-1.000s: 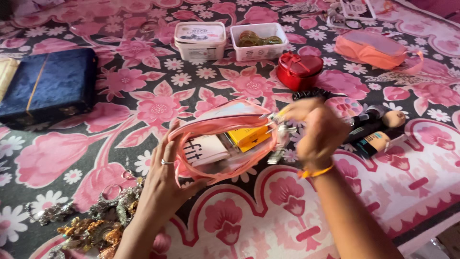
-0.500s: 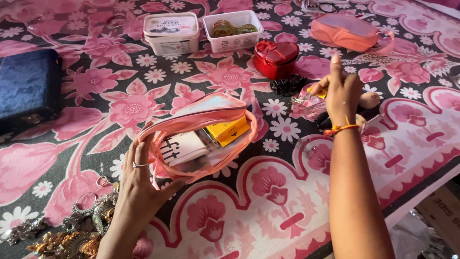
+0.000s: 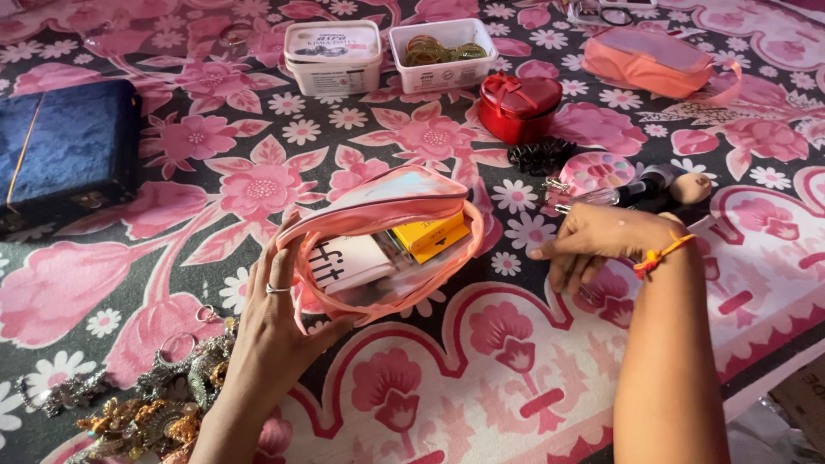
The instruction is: The person opens a pink cosmetic bag and removes several makeup items, placing them on the bed. Then the person opens a blue jewelry box, removes necklaces and earrings, and places them on the bed. Finally, the person opens a small plastic container and removes earrings.
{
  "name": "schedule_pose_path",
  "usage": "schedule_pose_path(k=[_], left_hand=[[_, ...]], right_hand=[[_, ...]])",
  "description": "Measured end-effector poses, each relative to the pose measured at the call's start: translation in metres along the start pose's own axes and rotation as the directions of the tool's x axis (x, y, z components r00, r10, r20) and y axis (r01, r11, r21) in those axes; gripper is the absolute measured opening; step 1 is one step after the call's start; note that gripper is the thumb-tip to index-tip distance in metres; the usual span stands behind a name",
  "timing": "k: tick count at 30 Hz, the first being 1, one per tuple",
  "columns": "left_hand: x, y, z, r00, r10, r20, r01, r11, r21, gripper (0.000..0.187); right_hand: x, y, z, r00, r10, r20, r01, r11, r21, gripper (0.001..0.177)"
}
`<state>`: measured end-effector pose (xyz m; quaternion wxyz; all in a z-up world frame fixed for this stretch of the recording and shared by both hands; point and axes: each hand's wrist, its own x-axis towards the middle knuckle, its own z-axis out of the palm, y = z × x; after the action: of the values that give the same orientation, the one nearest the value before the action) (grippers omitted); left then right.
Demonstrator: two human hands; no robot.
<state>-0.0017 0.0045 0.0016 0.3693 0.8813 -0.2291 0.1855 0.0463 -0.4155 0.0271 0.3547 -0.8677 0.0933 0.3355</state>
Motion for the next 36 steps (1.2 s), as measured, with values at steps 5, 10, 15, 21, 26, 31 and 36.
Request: schedule_pose_path(k=[5, 10, 15, 21, 26, 31, 36], left_hand=[[0.0, 0.001, -0.002, 1.0, 0.004, -0.003, -0.004, 0.999, -0.04, 0.107], [-0.002, 0.001, -0.003, 1.0, 0.016, -0.007, -0.016, 1.0, -0.017, 0.108], [-0.002, -0.003, -0.004, 1.0, -0.018, -0.016, 0.017, 0.998, -0.069, 0.11], [-0.004, -0.003, -0.003, 0.999, 0.031, -0.015, -0.031, 0.999, -0.038, 0.109], [-0.002, -0.001, -0.003, 0.997, 0.063, 0.037, -0.064, 0.997, 0.037, 0.106], [-0.001, 0.0, -0.004, 0.998, 0.061, 0.031, -0.062, 0.998, 0.023, 0.107], [-0.001, -0.002, -0.005, 0.998, 0.059, -0.036, -0.059, 0.998, -0.013, 0.111]], right_hand=[[0.001, -0.014, 0.0, 0.782, -0.08, -0.618, 0.022, 0.995, -0.101, 0.052], [-0.004, -0.061, 0.04, 0.112, -0.602, -0.79, 0.094, 0.798, -0.595, 0.049], [-0.005, -0.106, 0.13, -0.164, -0.872, -0.462, 0.667, 0.247, -0.703, 0.035], [0.024, -0.116, 0.156, 0.062, -0.934, -0.353, 0.383, 0.349, -0.856, 0.017], [0.062, -0.099, 0.154, 0.37, -0.895, -0.249, 0.449, 0.407, -0.795, 0.025], [0.062, -0.099, 0.159, 0.255, -0.93, -0.264, 0.454, 0.356, -0.817, 0.028], [0.026, -0.108, 0.151, 0.077, -0.927, -0.368, 0.498, 0.355, -0.791, 0.028]])
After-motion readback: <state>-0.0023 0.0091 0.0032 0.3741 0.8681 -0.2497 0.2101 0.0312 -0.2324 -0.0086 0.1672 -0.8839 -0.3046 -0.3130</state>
